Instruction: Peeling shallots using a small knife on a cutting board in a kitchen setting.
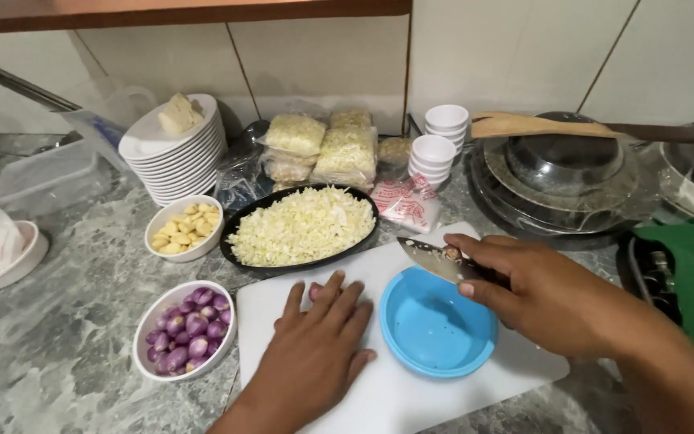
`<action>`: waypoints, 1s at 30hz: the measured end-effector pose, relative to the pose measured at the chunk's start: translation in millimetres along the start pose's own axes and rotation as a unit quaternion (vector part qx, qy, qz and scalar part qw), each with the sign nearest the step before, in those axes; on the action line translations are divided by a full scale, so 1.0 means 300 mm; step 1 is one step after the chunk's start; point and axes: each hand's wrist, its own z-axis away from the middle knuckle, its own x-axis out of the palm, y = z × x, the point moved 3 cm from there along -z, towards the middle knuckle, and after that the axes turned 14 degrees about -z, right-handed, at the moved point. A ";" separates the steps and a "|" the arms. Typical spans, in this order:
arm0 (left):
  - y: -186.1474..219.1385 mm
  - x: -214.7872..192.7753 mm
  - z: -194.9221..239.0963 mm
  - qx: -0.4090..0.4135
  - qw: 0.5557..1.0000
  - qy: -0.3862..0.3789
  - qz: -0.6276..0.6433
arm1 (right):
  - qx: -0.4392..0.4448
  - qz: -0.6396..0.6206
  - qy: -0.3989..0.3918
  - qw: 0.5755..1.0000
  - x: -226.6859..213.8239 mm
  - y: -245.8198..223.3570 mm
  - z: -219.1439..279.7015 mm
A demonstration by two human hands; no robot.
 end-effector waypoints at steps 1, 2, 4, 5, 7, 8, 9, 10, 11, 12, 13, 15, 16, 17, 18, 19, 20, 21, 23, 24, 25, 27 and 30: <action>-0.002 0.027 -0.001 -0.002 1.000 -0.002 -0.002 | -0.002 -0.001 -0.002 1.000 0.000 -0.016 0.009; -0.006 0.064 -0.008 -0.010 0.999 -0.042 0.011 | 0.033 0.005 -0.012 0.999 -0.003 -0.025 0.016; -0.018 0.104 -0.013 -0.019 0.996 -0.082 0.023 | 0.067 0.011 -0.022 0.997 -0.012 -0.034 0.029; -0.026 0.110 -0.010 -0.028 0.994 -0.091 0.046 | 0.086 0.009 -0.023 0.996 -0.016 -0.030 0.035; -0.046 0.111 -0.008 -0.037 0.992 -0.098 0.069 | 0.104 0.007 -0.021 0.994 -0.025 -0.030 0.044; -0.052 0.101 -0.004 -0.026 0.995 -0.066 0.064 | 0.112 -0.006 -0.013 0.994 -0.028 -0.032 0.047; -0.058 0.091 0.001 -0.015 0.998 -0.035 0.059 | 0.120 -0.020 -0.005 0.993 -0.031 -0.033 0.050; -0.071 0.092 0.012 -0.014 0.998 -0.035 0.059 | 0.120 -0.020 -0.004 0.993 -0.030 -0.021 0.046; -0.084 0.093 0.023 -0.010 0.997 -0.034 0.070 | 0.098 -0.011 -0.014 0.995 -0.026 -0.013 0.041; -0.094 0.095 0.037 -0.006 0.996 -0.033 0.082 | 0.076 -0.002 -0.025 0.997 -0.020 -0.003 0.039; -0.097 0.091 0.045 -0.005 0.996 -0.034 0.082 | 0.077 -0.003 -0.025 0.997 -0.016 -0.019 0.043; -0.108 0.085 0.055 -0.005 0.996 -0.041 0.083 | 0.097 0.009 -0.053 0.994 -0.007 -0.051 0.052; -0.106 0.073 0.051 -0.006 0.996 -0.040 0.083 | 0.097 0.010 -0.053 0.994 0.000 -0.033 0.050; -0.104 0.060 0.047 -0.007 0.996 -0.034 0.088 | 0.059 0.009 -0.060 0.996 0.009 -0.024 0.047; -0.104 0.045 0.041 -0.008 0.995 -0.027 0.092 | 0.018 0.009 -0.066 0.998 0.015 -0.017 0.041; -0.099 0.039 0.037 -0.010 0.996 -0.025 0.090 | 0.017 0.011 -0.065 0.998 0.016 -0.042 0.044; -0.093 0.028 0.036 -0.009 0.996 0.004 0.086 | 0.034 0.017 -0.076 0.996 0.022 -0.061 0.051; -0.086 0.017 0.034 -0.008 0.996 0.034 0.081 | 0.052 0.023 -0.087 0.995 0.027 -0.081 0.057; -0.048 -0.057 -0.004 -0.023 0.988 0.089 0.125 | -0.044 0.006 -0.064 0.997 0.049 -0.060 0.048; -0.031 -0.098 -0.020 -0.037 0.974 0.142 0.171 | -0.137 -0.012 -0.039 0.990 0.061 -0.058 0.050; -0.012 -0.142 -0.043 -0.035 0.974 0.143 0.171 | -0.136 -0.011 -0.037 0.990 0.073 -0.066 0.058; 0.010 -0.194 -0.097 -0.139 0.905 0.018 0.402 | -0.186 -0.050 -0.025 0.981 0.085 -0.093 0.073; 0.036 -0.151 -0.121 -0.198 0.710 -0.043 0.674 | -0.249 -0.115 -0.037 0.961 0.106 -0.139 0.107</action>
